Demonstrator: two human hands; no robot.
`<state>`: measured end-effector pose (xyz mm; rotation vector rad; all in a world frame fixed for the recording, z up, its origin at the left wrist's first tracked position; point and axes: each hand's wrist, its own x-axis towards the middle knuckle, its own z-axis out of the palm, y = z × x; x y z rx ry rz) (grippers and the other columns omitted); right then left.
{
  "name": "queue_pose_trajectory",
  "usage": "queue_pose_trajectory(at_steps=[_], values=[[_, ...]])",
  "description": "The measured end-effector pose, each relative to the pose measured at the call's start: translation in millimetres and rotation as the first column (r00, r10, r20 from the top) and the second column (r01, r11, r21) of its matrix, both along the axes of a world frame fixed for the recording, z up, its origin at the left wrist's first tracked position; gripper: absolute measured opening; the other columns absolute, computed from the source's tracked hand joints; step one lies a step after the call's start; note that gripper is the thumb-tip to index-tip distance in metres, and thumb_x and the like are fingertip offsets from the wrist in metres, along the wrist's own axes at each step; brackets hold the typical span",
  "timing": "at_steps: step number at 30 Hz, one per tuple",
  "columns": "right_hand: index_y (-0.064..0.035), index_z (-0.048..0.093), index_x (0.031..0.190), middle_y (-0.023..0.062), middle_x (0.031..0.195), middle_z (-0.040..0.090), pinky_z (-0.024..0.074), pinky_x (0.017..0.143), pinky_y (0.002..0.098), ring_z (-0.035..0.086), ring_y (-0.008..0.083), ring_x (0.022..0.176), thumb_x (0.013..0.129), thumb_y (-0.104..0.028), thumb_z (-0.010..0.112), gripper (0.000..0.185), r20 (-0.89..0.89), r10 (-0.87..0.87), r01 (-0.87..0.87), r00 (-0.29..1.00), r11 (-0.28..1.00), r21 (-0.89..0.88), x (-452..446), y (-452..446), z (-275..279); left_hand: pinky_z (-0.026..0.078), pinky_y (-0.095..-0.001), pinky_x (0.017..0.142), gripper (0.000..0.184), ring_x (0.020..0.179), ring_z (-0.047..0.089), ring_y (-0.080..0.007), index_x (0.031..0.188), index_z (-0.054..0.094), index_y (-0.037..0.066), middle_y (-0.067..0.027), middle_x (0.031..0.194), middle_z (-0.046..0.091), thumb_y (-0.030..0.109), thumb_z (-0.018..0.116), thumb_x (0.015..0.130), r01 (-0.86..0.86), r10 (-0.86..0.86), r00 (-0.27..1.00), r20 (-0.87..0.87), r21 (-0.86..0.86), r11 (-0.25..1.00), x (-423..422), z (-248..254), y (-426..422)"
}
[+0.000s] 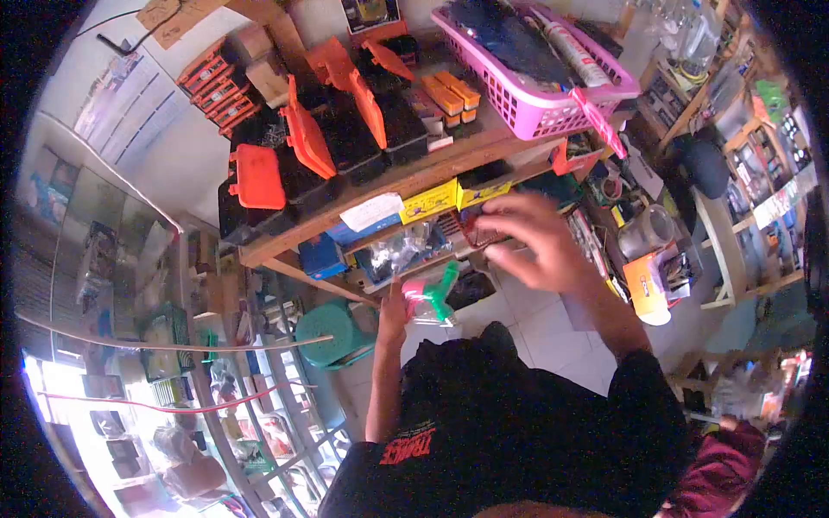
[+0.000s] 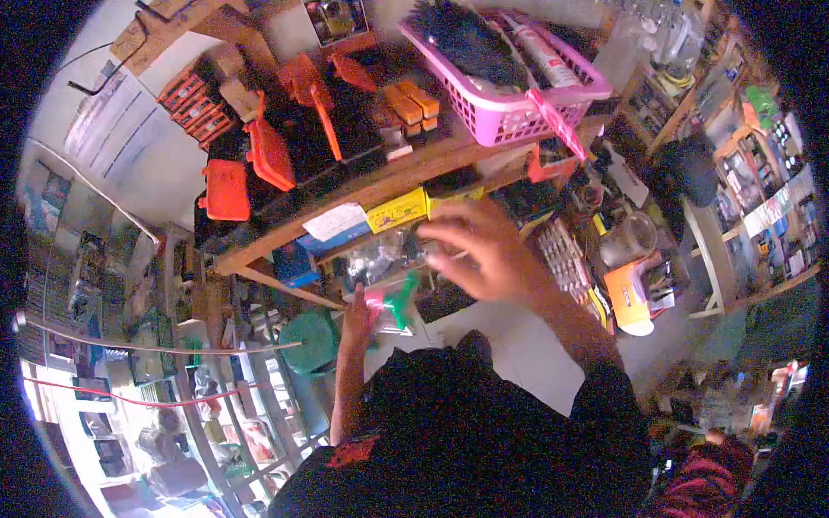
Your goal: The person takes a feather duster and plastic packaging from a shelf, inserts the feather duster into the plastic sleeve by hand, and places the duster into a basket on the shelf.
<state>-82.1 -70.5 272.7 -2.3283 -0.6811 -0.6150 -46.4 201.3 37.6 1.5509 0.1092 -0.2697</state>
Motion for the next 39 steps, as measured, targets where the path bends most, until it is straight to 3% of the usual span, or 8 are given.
queue_pose_trajectory(at_steps=[5,7,8,11,21,29,35,39], values=[[-0.0054,0.054,0.124,0.0170,0.120,0.057,0.0401,0.097,0.0395,0.053,0.0322,0.113,0.084,-0.029,0.068,0.049,-0.460,0.114,-0.092,0.880,0.993,0.069,-11.5,18.5,-123.7,0.034,-0.0318,0.049,0.028,0.057,0.043,-0.0149,0.100,0.054,0.002,-0.0051,0.063,0.043,0.029,0.051,0.092,0.347,-0.363,0.849,0.383,0.113,0.931,3.6,3.6,-15.4],[-0.0050,0.048,0.130,0.0163,0.118,0.057,0.0427,0.094,0.0383,0.055,0.0289,0.110,0.083,-0.034,0.069,0.059,-0.582,0.181,-0.062,0.793,0.974,0.218,-19.4,25.0,-152.1,0.038,-0.0338,0.048,0.032,0.061,0.051,-0.0220,0.112,0.052,-0.003,-0.0123,0.068,0.050,0.018,0.052,0.089,0.559,-0.549,0.708,0.445,0.122,0.820,9.8,-3.1,-20.9],[-0.0046,0.046,0.131,0.0159,0.117,0.057,0.0433,0.094,0.0374,0.056,0.0272,0.109,0.082,-0.034,0.070,0.062,-0.653,0.227,-0.032,0.723,0.954,0.297,-23.6,26.9,-159.5,0.040,-0.0336,0.048,0.031,0.063,0.053,-0.0226,0.112,0.053,-0.003,-0.0130,0.069,0.051,0.018,0.051,0.090,0.478,-0.614,0.487,0.621,0.399,0.783,9.4,-5.1,-34.0],[-0.0024,0.042,0.132,0.0149,0.115,0.057,0.0438,0.092,0.0342,0.055,0.0215,0.107,0.082,-0.032,0.070,0.064,-0.667,0.344,0.004,0.661,0.887,0.463,-34.7,27.9,-198.5,0.046,-0.0316,0.054,0.044,0.072,0.059,-0.0178,0.115,0.056,0.001,-0.0101,0.080,0.060,0.035,0.032,0.100,0.709,-0.889,0.345,0.301,0.537,0.457,13.1,20.1,-54.3],[-0.0034,0.058,0.114,0.0159,0.093,0.064,0.0485,0.076,0.0370,0.063,0.0246,0.084,0.085,-0.033,0.066,0.043,-0.678,0.186,0.173,0.711,0.888,0.426,-65.1,27.1,-217.8,0.039,-0.0354,0.096,0.088,0.106,0.051,-0.0196,0.135,0.038,-0.001,-0.0130,0.124,0.051,0.073,0.021,0.090,0.884,-0.772,0.397,-0.497,-0.019,0.467,16.2,-67.0,-54.7],[-0.0038,0.065,0.096,0.0136,0.078,0.065,0.0488,0.067,0.0366,0.064,0.0235,0.072,0.083,-0.038,0.065,0.036,-0.731,0.035,0.331,0.681,0.876,0.351,-64.6,25.0,-234.5,0.039,-0.0349,0.096,0.063,0.108,0.052,-0.0183,0.131,0.035,0.004,-0.0113,0.111,0.058,0.052,0.051,0.093,0.759,-0.730,0.650,-0.212,0.126,0.639,11.4,-22.0,-83.1],[-0.0022,0.067,0.083,0.0075,0.067,0.064,0.0477,0.063,0.0337,0.061,0.0151,0.067,0.083,-0.041,0.065,0.039,-0.853,-0.018,0.542,0.522,0.780,0.314,-84.2,12.4,-250.8,0.050,-0.0295,0.061,0.059,0.069,0.064,-0.0185,0.139,0.018,0.009,-0.0110,0.090,0.064,0.028,0.053,0.095,0.681,-0.680,0.731,0.052,0.008,0.732,95.7,-36.7,-110.3],[-0.0017,0.067,0.084,0.0043,0.070,0.063,0.0470,0.065,0.0319,0.058,0.0128,0.069,0.083,-0.039,0.065,0.037,-0.943,-0.008,0.655,0.332,0.721,0.224,-98.0,-10.6,-233.1,0.051,-0.0301,0.055,0.064,0.062,0.064,-0.0175,0.142,0.016,0.007,-0.0141,0.089,0.067,0.030,0.053,0.095,0.621,-0.634,0.772,0.050,0.154,0.769,122.0,67.4,-154.4]])
